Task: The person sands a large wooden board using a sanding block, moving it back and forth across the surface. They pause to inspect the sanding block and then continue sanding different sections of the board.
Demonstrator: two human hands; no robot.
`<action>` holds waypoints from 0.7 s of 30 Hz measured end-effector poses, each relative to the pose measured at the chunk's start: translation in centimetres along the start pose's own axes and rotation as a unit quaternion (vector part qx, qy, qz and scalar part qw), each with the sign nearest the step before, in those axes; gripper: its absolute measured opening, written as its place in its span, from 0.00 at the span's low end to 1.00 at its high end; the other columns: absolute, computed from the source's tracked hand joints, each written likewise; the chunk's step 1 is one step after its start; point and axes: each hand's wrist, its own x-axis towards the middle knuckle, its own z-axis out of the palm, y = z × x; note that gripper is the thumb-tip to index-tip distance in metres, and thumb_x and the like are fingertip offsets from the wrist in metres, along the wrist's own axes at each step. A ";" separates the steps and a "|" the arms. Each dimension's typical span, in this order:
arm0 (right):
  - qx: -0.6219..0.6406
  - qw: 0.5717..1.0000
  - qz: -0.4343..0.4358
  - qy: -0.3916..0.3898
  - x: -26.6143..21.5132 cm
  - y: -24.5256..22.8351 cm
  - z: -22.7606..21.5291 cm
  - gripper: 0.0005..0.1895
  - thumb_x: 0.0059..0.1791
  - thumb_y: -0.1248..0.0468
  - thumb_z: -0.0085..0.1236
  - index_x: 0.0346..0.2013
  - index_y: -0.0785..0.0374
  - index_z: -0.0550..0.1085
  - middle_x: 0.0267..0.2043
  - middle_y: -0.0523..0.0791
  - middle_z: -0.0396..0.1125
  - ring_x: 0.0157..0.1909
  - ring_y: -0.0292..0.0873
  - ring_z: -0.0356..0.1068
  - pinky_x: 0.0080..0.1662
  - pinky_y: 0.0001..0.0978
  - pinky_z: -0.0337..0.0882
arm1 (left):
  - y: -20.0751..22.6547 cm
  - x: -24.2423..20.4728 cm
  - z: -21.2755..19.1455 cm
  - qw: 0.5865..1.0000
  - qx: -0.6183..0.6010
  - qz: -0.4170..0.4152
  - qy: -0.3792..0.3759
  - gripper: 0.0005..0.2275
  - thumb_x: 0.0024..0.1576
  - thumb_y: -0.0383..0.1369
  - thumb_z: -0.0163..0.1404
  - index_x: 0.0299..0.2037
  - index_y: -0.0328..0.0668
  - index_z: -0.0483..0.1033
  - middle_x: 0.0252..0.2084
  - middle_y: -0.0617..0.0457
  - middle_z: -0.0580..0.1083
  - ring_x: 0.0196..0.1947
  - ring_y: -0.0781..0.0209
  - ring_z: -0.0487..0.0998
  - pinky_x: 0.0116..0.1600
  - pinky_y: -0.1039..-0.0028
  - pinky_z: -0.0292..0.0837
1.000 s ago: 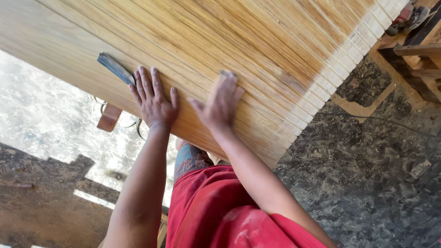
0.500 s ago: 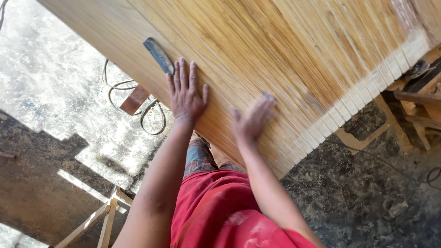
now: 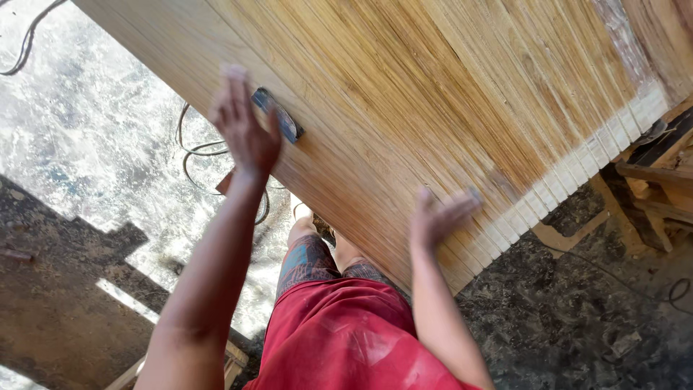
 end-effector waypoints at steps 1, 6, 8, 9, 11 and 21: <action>-0.036 0.997 -0.058 -0.030 0.4 -4.1 2.2 0.59 0.53 0.29 0.38 0.77 0.68 0.26 0.80 0.57 0.12 0.82 0.55 0.14 0.76 0.53 0.22 | -1.4 2.0 0.5 0.998 0.001 -0.048 0.030 0.30 0.74 0.46 0.44 0.80 0.44 0.43 0.82 0.44 0.47 0.82 0.48 0.49 0.83 0.55 0.42; -0.173 0.895 -0.411 -0.006 1.2 -19.6 10.8 0.63 0.47 0.20 0.17 0.76 0.72 0.42 0.81 0.59 0.36 0.82 0.59 0.33 0.75 0.63 0.31 | -5.1 8.4 0.5 0.964 0.048 -0.180 -0.191 0.32 0.72 0.53 0.31 0.80 0.45 0.40 0.83 0.45 0.40 0.82 0.47 0.37 0.81 0.50 0.25; -0.114 0.900 -0.421 -0.017 1.4 -18.2 9.3 0.61 0.47 0.21 0.16 0.75 0.68 0.46 0.81 0.57 0.39 0.82 0.58 0.37 0.76 0.63 0.35 | -4.5 9.5 -0.6 0.962 0.042 -0.163 -0.214 0.33 0.70 0.54 0.28 0.81 0.46 0.39 0.83 0.45 0.39 0.83 0.48 0.35 0.81 0.49 0.23; -0.084 0.900 -0.427 -0.023 1.4 -16.1 7.6 0.59 0.47 0.21 0.16 0.75 0.65 0.48 0.81 0.56 0.41 0.83 0.57 0.40 0.76 0.63 0.37 | -4.0 9.8 -1.4 0.961 0.039 -0.156 -0.225 0.33 0.69 0.55 0.26 0.81 0.47 0.39 0.84 0.45 0.39 0.83 0.49 0.34 0.81 0.49 0.21; 0.004 0.916 -0.395 0.066 2.0 -10.4 3.3 0.55 0.49 0.22 0.17 0.72 0.62 0.53 0.76 0.52 0.49 0.80 0.53 0.46 0.79 0.56 0.46 | -2.6 11.4 -2.3 0.957 0.066 -0.137 -0.246 0.37 0.68 0.59 0.27 0.80 0.44 0.38 0.83 0.39 0.37 0.82 0.44 0.32 0.79 0.45 0.20; 0.036 0.968 -0.234 0.086 1.6 -20.5 10.0 0.65 0.47 0.19 0.28 0.77 0.68 0.33 0.81 0.61 0.27 0.83 0.61 0.27 0.77 0.59 0.30 | -2.2 12.6 -2.7 0.949 0.063 -0.127 -0.281 0.44 0.59 0.66 0.38 0.80 0.51 0.42 0.80 0.34 0.35 0.80 0.39 0.30 0.76 0.40 0.20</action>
